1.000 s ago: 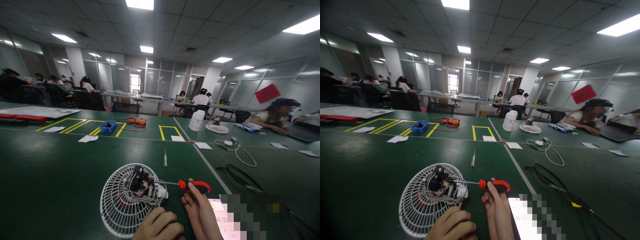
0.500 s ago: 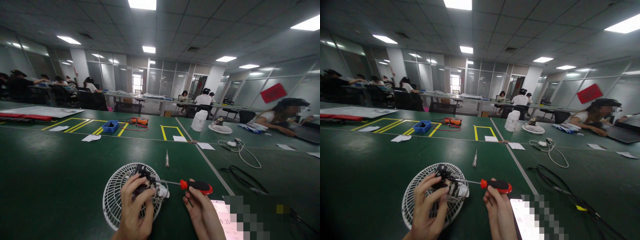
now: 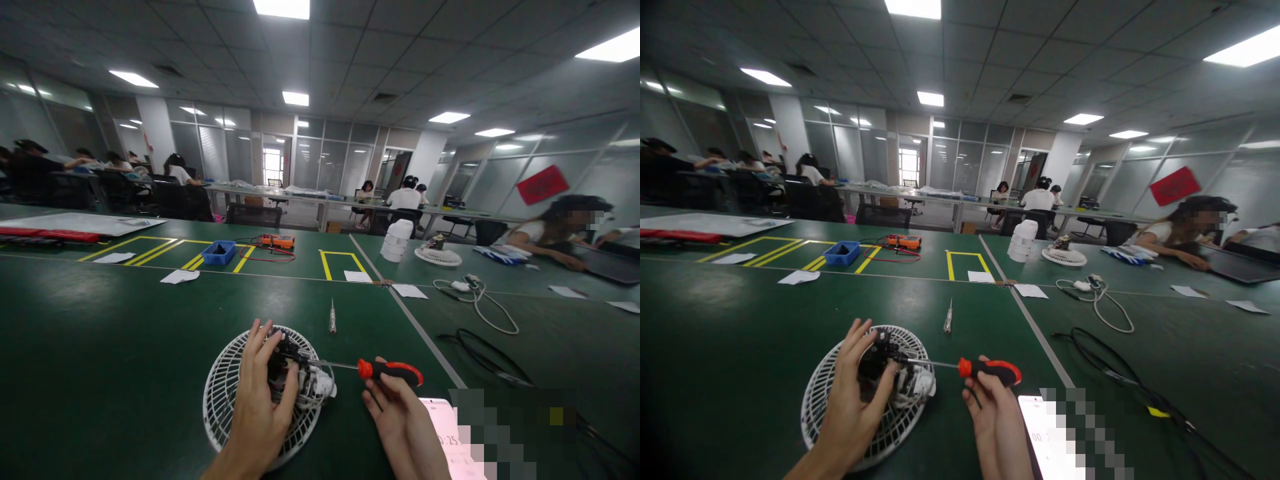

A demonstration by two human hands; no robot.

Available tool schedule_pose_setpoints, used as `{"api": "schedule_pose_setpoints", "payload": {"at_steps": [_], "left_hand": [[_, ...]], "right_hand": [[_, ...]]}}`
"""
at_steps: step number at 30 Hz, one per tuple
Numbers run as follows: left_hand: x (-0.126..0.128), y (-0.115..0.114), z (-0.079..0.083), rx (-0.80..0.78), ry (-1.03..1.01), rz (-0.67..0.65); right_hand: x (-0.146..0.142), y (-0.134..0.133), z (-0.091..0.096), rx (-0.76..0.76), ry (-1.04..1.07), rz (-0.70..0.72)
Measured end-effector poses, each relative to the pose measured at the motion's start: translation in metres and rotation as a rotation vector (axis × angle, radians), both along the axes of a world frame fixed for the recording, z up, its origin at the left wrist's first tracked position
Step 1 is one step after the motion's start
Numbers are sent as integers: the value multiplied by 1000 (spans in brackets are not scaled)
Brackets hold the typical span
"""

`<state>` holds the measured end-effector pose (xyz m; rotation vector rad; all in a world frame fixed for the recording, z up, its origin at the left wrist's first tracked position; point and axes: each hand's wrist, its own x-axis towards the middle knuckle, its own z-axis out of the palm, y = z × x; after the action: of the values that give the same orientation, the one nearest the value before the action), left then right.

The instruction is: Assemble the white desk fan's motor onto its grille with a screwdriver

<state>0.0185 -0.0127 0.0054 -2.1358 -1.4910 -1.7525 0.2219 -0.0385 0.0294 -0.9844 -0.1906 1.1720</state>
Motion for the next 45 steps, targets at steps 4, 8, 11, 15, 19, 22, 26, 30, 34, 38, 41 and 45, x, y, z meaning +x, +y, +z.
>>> {"api": "schedule_pose_setpoints", "payload": {"at_steps": [4, 8, 11, 15, 19, 22, 26, 30, 34, 38, 41, 45], "left_hand": [[-4, 5, 0, -50, 1, 51], [-7, 8, -2, -136, -8, 43], [-8, 7, -3, -166, 5, 33], [-9, 4, -4, -159, 6, 27], [-9, 3, -4, -139, 9, 28], [-9, 5, -3, -139, 13, 32], [-9, 8, -3, -115, 20, 37], [-10, 9, -4, -79, 27, 22], [-10, 10, -4, -63, 23, 16], [-9, 11, -4, -61, 18, 14], [-9, 11, -5, -64, 18, 17], [-8, 10, -6, -87, -18, 33]], "right_hand": [[0, 3, -2, 2, -47, 8], [-2, 2, 0, -30, -37, 12], [-2, 0, 2, -16, 0, 13], [1, 1, 1, 22, -40, 27], [1, 5, -3, 42, -113, 31], [0, 5, -3, 2, -101, 29], [0, 2, -1, -10, -45, 32], [1, 1, -1, 23, -73, 27], [1, 2, -1, 71, -90, 20], [0, 3, 0, 34, -44, 63], [-1, 4, 1, 19, -36, 51], [-4, 4, 4, -6, -26, 13]]}}
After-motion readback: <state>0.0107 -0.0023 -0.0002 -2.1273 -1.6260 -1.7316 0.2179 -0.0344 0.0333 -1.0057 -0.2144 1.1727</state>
